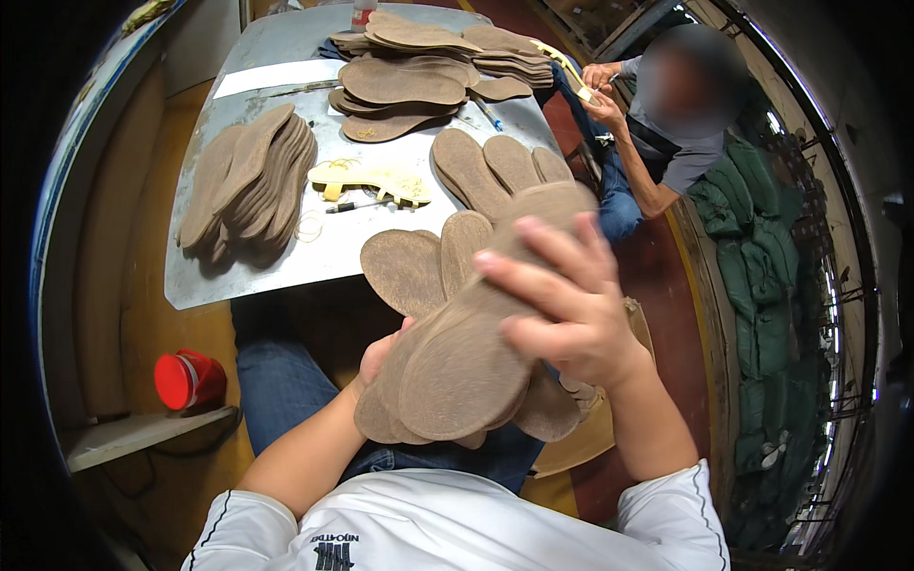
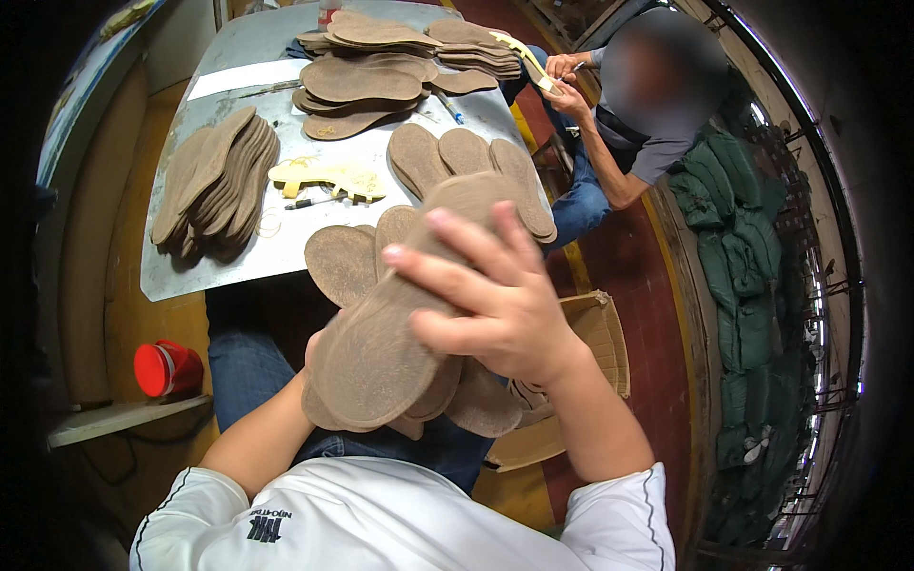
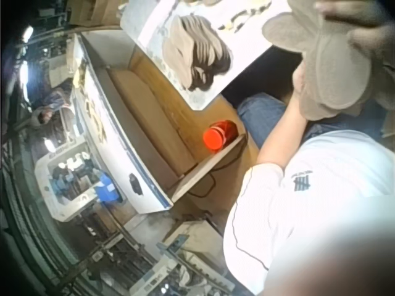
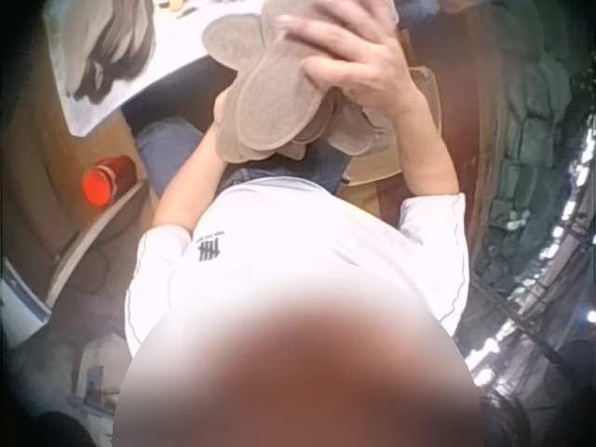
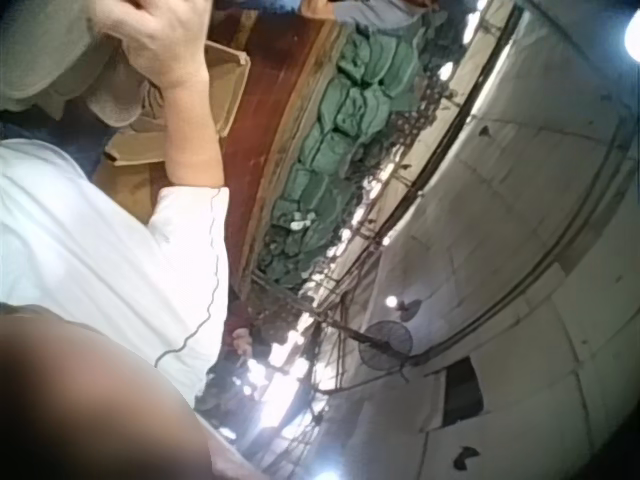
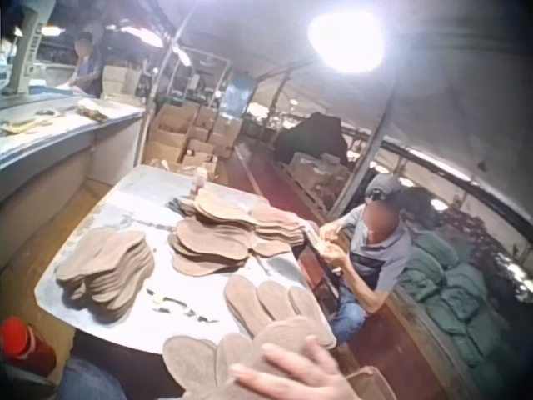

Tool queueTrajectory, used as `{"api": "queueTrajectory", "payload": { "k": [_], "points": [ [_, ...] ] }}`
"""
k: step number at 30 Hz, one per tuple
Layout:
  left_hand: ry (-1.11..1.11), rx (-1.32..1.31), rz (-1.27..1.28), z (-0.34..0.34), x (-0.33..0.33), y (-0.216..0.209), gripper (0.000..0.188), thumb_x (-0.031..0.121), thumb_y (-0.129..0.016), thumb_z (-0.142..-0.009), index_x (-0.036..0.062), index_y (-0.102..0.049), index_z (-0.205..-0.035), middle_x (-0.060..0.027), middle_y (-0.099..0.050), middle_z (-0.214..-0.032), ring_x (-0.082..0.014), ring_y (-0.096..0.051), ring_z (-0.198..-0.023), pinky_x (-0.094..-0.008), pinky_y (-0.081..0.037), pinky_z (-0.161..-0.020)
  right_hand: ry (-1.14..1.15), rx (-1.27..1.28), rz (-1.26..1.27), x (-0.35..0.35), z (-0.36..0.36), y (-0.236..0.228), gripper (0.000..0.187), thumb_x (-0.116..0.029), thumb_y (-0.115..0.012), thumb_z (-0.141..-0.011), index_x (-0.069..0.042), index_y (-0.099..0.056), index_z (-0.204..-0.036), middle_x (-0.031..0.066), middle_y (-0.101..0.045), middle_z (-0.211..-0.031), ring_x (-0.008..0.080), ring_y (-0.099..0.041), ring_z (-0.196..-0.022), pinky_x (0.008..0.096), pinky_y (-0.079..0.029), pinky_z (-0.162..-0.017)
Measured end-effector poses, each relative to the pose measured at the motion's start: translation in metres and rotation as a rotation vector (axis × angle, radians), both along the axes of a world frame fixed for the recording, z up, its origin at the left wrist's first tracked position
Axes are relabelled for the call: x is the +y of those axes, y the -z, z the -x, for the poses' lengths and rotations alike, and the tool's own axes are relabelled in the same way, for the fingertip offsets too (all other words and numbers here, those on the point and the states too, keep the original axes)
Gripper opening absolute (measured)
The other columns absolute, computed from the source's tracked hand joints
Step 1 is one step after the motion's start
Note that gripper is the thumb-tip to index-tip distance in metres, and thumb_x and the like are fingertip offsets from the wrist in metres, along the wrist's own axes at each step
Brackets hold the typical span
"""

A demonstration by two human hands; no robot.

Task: The person repeatedly picks brown shoe insoles from a cardboard box, aligns them in hand, and stacks them on a metal table. Another worker across the table trims insoles with a knife. The camera wearer continues to gather and stack insoles throughout the clip.

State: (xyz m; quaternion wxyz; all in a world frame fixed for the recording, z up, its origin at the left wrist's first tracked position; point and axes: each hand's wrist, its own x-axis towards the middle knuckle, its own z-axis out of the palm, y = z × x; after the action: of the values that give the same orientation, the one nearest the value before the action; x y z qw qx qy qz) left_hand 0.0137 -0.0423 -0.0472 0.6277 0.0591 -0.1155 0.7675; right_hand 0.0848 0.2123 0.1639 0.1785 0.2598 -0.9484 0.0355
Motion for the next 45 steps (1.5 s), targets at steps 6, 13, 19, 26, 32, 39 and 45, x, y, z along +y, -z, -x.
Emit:
{"api": "queueTrajectory", "payload": {
  "k": [6,13,19,26,32,39,45],
  "points": [
    [-0.069,0.16,0.319,-0.001,-0.008,-0.012,0.084,0.063,-0.054,-0.122,0.0107,-0.037,-0.185,-0.0199,-0.055,-0.18,-0.0396,-0.06,-0.161,-0.0592,-0.049,-0.136,-0.166,-0.324,0.066,0.013,0.021,0.024,0.019,-0.025,-0.071,-0.105,-0.03,-0.073,-0.123,-0.0052,-0.062,-0.178,0.0319,-0.055,-0.165,0.0629,-0.042,-0.138],
    [-0.115,0.201,0.276,0.004,0.004,-0.014,0.085,0.067,-0.051,-0.122,0.0118,-0.035,-0.185,-0.0189,-0.055,-0.179,-0.0364,-0.061,-0.161,-0.0566,-0.051,-0.135,-0.176,-0.183,-0.154,0.021,0.02,0.021,0.043,-0.026,-0.068,-0.107,-0.039,-0.073,-0.147,-0.0044,-0.065,-0.172,0.0285,-0.06,-0.159,0.0581,-0.048,-0.132],
    [-0.093,0.24,0.412,0.012,0.011,-0.008,0.084,0.068,-0.045,-0.123,0.0112,-0.037,-0.184,-0.0181,-0.057,-0.178,-0.0343,-0.062,-0.16,-0.0549,-0.053,-0.134,-0.173,-0.321,-0.218,0.019,0.024,0.003,0.046,-0.024,-0.068,-0.107,-0.038,-0.073,-0.151,-0.0037,-0.07,-0.164,0.0268,-0.064,-0.153,0.0567,-0.05,-0.129],
    [-0.033,0.102,0.338,0.01,0.018,-0.001,0.081,0.064,-0.043,-0.125,0.0092,-0.037,-0.184,-0.0183,-0.054,-0.181,-0.0341,-0.059,-0.163,-0.0542,-0.051,-0.136,-0.052,-0.218,0.041,0.019,0.023,-0.018,0.045,-0.012,-0.076,-0.099,-0.017,-0.077,-0.144,0.0058,-0.081,-0.143,0.0312,-0.076,-0.134,0.0517,-0.057,-0.117],
    [-0.169,0.16,0.248,0.026,0.011,0.002,0.082,0.061,-0.049,-0.125,0.0046,-0.038,-0.182,-0.0208,-0.053,-0.179,-0.0357,-0.057,-0.164,-0.0554,-0.05,-0.136,0.359,-0.145,0.92,0.002,-0.014,-0.033,0.036,0.0,-0.073,-0.108,0.003,-0.072,-0.144,0.0163,-0.086,-0.123,0.0252,-0.083,-0.113,0.0379,-0.062,-0.099],
    [-0.179,0.227,0.378,0.021,0.013,-0.018,0.08,0.063,-0.049,-0.125,0.0037,-0.044,-0.179,-0.0204,-0.058,-0.176,-0.0355,-0.061,-0.16,-0.0556,-0.051,-0.135,0.597,-0.24,0.472,-0.042,-0.035,-0.011,0.05,-0.008,-0.076,-0.107,0.004,-0.064,-0.154,0.0269,-0.081,-0.127,0.0435,-0.084,-0.103,0.0498,-0.067,-0.091],
    [-0.158,0.164,0.413,0.006,0.017,-0.021,0.079,0.061,-0.048,-0.126,0.0042,-0.042,-0.18,-0.0206,-0.055,-0.178,-0.0366,-0.059,-0.162,-0.056,-0.048,-0.137,0.622,-0.144,0.354,-0.078,-0.032,0.055,0.061,-0.019,-0.09,-0.099,0.002,-0.061,-0.149,0.0202,-0.073,-0.12,0.0449,-0.075,-0.108,0.0536,-0.062,-0.086]
  ]
}}
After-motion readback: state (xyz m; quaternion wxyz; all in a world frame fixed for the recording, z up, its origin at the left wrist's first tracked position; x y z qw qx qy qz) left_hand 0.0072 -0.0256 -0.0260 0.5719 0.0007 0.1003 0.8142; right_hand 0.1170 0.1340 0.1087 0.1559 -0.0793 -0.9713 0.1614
